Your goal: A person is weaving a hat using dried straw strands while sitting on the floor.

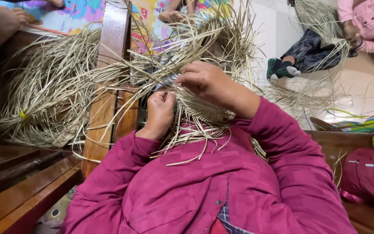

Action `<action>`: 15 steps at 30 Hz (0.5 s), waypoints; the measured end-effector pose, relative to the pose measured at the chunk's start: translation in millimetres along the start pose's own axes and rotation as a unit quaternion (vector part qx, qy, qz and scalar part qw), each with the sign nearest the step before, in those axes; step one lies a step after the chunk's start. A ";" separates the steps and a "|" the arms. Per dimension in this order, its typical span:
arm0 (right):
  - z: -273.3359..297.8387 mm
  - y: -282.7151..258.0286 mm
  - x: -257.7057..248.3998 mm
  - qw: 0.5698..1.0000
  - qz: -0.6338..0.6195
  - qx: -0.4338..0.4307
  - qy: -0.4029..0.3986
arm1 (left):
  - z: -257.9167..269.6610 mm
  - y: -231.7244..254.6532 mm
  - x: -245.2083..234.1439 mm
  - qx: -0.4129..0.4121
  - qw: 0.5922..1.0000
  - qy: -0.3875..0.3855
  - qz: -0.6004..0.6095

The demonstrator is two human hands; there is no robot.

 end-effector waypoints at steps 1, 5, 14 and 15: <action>2.2 7.8 4.2 0.998 0.055 -0.023 0.003 | 1.7 1.4 0.9 0.007 1.000 0.004 -0.002; 7.7 23.6 18.9 0.989 0.143 -0.028 0.005 | 1.1 0.7 6.6 0.010 1.000 0.017 0.007; 6.8 18.4 16.2 0.995 0.084 0.023 -0.046 | -1.2 18.7 2.2 0.020 1.000 -0.019 -0.008; 3.6 15.0 16.8 0.995 0.084 0.022 -0.046 | -1.5 14.6 1.2 0.022 1.000 -0.018 -0.009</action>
Point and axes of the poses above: each hand's wrist, its own z-axis away from the middle knuckle, its own x-axis out of the palm, y = z × x, the point moved 1 cm from there along -z, towards the middle knuckle, and after that the axes turned 14 degrees about x, right-handed, at the moved point
